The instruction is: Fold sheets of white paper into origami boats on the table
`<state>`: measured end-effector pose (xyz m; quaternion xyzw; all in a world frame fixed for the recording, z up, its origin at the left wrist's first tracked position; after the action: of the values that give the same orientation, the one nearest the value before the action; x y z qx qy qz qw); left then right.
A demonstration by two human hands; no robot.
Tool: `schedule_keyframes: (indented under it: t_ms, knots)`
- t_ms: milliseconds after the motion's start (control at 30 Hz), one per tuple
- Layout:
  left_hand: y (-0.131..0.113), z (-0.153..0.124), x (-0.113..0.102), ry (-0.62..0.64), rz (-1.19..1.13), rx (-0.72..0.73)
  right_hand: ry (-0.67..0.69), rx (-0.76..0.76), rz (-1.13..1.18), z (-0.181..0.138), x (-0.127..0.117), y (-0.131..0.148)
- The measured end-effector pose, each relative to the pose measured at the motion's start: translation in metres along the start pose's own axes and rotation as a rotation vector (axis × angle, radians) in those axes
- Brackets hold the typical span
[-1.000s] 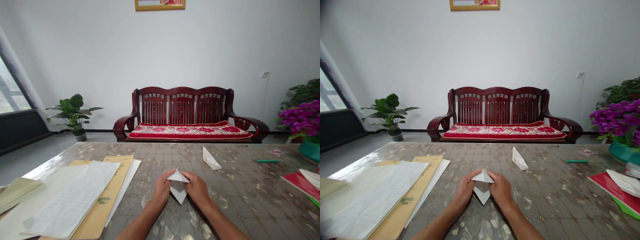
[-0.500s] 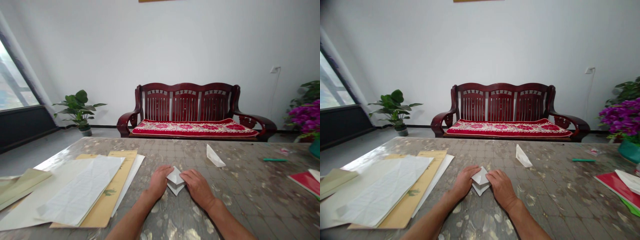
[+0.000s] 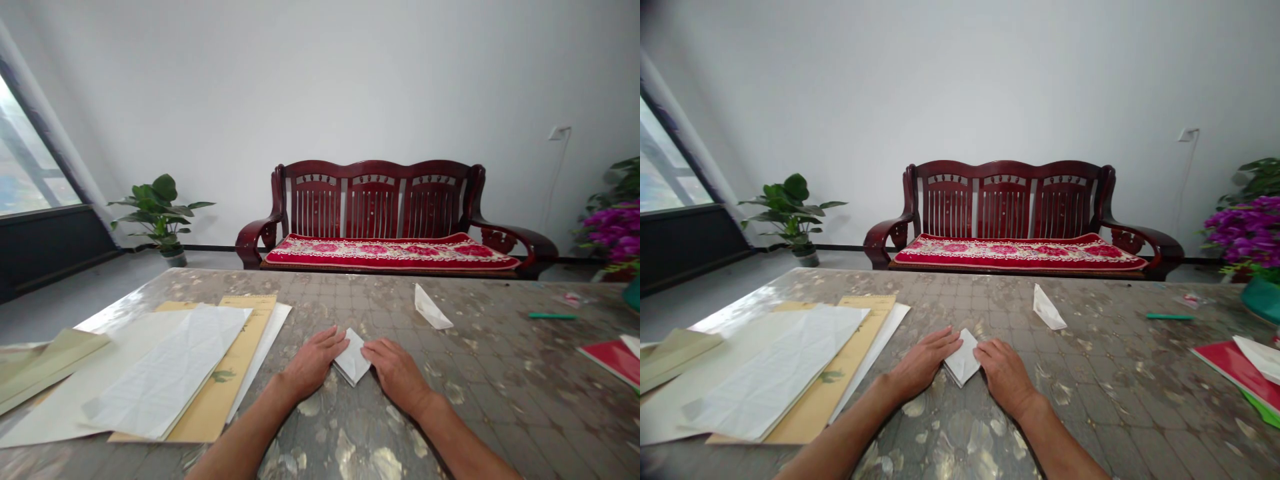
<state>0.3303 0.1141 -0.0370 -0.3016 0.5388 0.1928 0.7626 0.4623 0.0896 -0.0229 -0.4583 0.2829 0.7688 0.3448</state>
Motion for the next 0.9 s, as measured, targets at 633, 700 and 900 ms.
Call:
schedule_keyframes:
  t_ms: [633,700,900]
  knots:
    - [-0.017,-0.002,-0.018,-0.142,-0.072,-0.113,0.093,0.003,-0.087,-0.002,-0.015,0.018]
    - [-0.026,0.003,-0.015,-0.131,-0.093,-0.127,0.089,0.004,-0.108,-0.002,-0.014,0.018]
    - [-0.039,0.009,0.009,-0.053,-0.003,-0.116,0.06,0.001,-0.115,-0.001,-0.011,0.017]
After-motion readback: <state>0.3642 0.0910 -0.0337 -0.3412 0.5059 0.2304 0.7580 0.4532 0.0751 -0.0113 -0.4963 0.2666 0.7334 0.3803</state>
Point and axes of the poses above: each hand's wrist, its own z-axis towards the middle knuckle, its own x-axis out of the palm, y = z × x, the point moved 9 cm from there along z, towards the middle knuckle, and after that the axes turned 2 degrees about x, right-handed, at the moved point
